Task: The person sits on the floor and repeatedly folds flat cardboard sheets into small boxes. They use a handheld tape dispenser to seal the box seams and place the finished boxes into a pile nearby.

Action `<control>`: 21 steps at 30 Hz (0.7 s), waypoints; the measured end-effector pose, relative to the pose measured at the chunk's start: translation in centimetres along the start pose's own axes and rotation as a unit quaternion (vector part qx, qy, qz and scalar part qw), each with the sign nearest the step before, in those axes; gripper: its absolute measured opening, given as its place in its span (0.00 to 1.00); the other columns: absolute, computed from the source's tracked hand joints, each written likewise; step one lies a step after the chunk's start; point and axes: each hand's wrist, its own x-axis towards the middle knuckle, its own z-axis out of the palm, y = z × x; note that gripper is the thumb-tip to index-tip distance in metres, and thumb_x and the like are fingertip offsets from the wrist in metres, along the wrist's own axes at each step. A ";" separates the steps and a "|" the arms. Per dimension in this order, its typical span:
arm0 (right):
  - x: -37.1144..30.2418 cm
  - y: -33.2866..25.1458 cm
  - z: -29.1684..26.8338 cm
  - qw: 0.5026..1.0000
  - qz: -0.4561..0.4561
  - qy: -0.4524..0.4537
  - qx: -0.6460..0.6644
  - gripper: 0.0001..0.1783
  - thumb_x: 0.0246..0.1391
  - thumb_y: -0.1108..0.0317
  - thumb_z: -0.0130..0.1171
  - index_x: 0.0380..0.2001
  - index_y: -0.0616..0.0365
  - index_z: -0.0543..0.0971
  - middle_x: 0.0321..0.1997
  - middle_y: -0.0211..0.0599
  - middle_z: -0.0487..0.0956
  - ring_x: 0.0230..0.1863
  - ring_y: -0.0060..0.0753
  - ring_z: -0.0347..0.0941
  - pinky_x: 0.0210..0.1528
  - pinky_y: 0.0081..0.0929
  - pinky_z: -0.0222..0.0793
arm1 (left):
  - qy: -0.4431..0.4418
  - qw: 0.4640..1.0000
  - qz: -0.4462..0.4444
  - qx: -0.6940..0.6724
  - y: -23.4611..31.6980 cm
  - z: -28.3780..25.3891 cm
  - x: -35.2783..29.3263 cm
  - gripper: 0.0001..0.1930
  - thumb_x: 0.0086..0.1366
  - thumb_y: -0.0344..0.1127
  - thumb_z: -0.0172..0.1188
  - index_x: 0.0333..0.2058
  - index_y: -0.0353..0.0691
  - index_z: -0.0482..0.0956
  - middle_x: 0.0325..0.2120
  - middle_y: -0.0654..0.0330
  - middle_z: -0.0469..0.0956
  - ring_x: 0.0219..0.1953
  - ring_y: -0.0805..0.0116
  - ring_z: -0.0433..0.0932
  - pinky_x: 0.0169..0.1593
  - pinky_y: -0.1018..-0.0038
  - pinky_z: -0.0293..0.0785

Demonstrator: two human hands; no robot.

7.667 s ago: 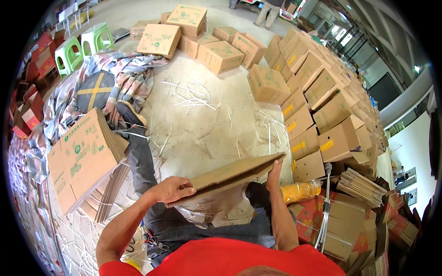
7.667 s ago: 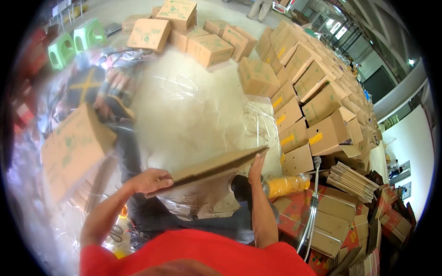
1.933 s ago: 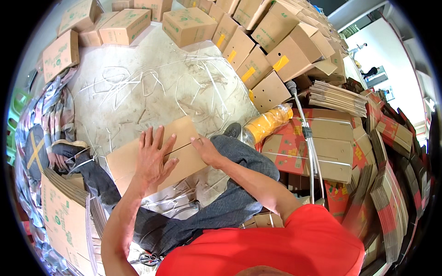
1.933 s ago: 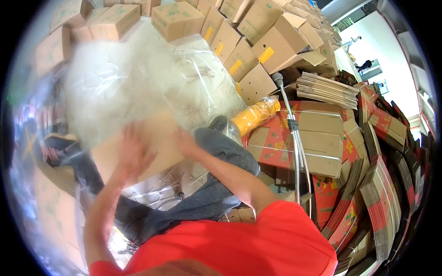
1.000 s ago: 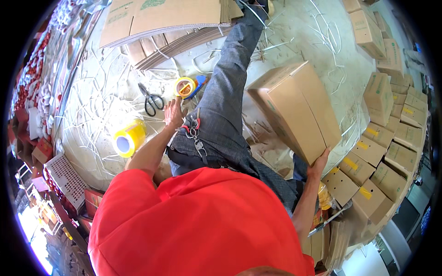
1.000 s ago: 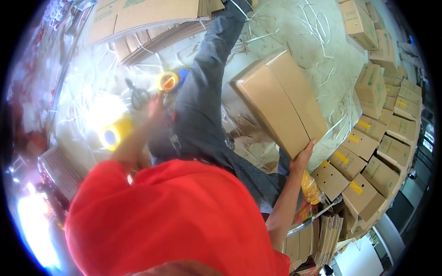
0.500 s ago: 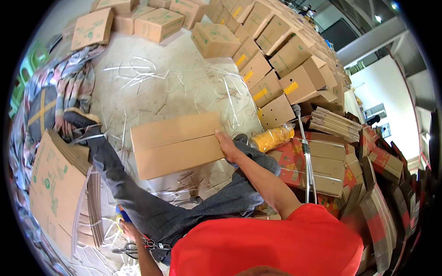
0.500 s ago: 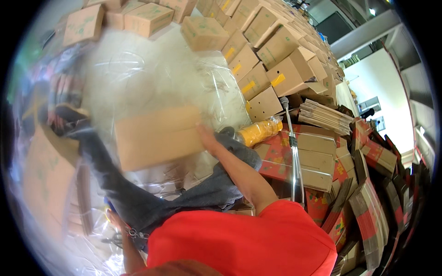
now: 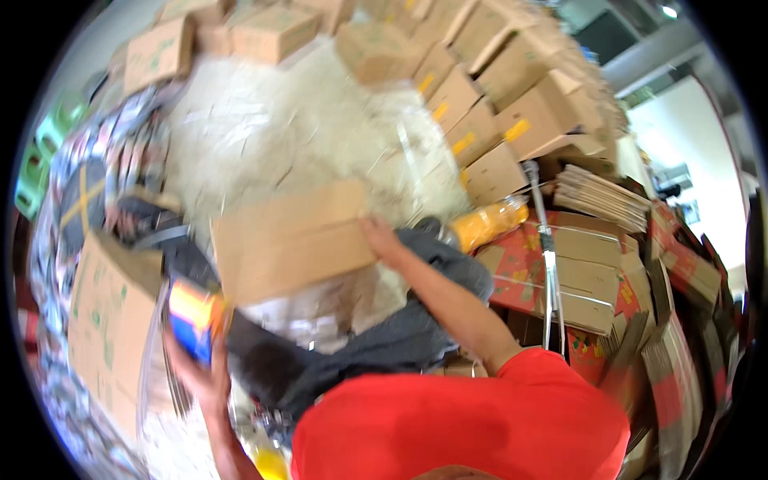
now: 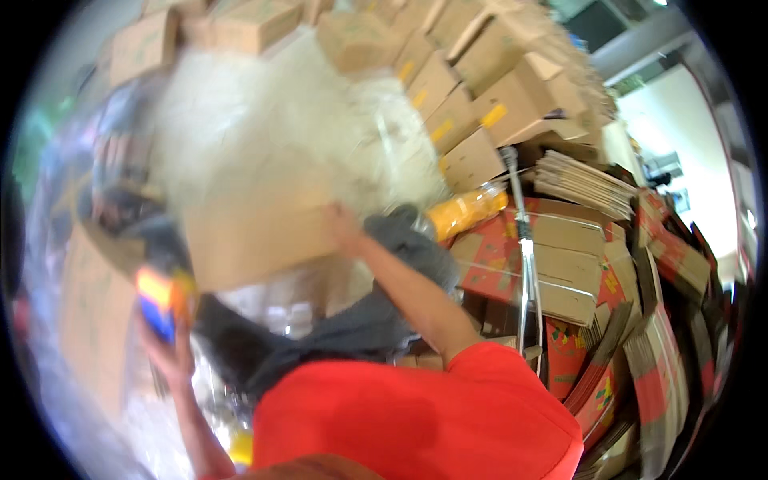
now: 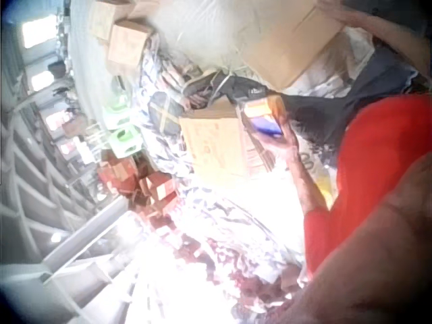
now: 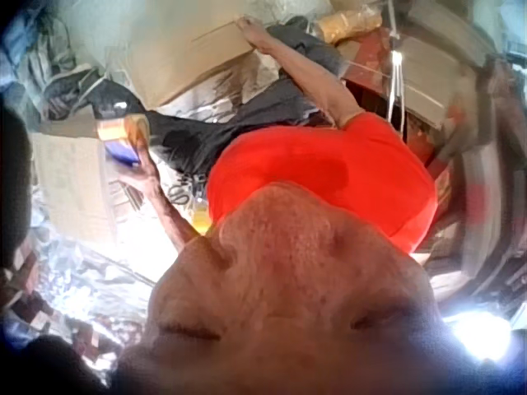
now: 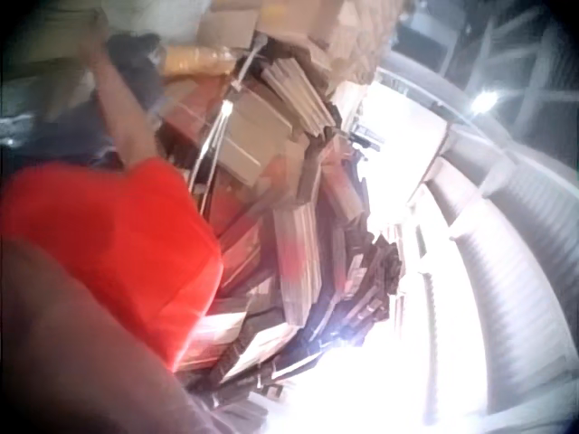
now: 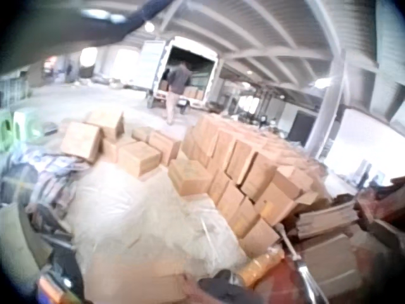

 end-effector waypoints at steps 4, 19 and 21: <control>0.1 -1.5 0.9 0.999 0.003 -0.043 0.016 0.31 0.72 0.45 0.51 0.60 0.65 0.77 0.51 0.41 0.82 0.51 0.31 0.75 0.57 0.35 0.71 | -0.185 0.977 0.095 0.041 2.2 8.4 7.6 0.28 0.58 0.35 0.74 0.53 0.33 0.73 0.38 0.47 0.80 0.38 0.54 0.81 0.46 0.64 0.77; 1.4 -0.5 1.3 0.997 -0.068 -0.016 0.038 0.34 0.70 0.51 0.54 0.65 0.72 0.72 0.60 0.58 0.80 0.61 0.48 0.77 0.65 0.36 0.68 | -0.399 0.886 0.228 0.060 1.7 21.8 14.4 0.40 0.59 0.44 0.75 0.67 0.41 0.68 0.50 0.42 0.80 0.47 0.40 0.82 0.49 0.56 0.79; 1.7 -0.2 1.8 0.996 -0.089 -0.006 0.004 0.32 0.71 0.52 0.53 0.64 0.70 0.73 0.56 0.54 0.81 0.56 0.44 0.77 0.61 0.35 0.69 | -0.424 0.873 0.224 0.084 1.8 21.5 14.7 0.43 0.59 0.44 0.75 0.70 0.44 0.65 0.52 0.42 0.79 0.48 0.39 0.81 0.50 0.55 0.79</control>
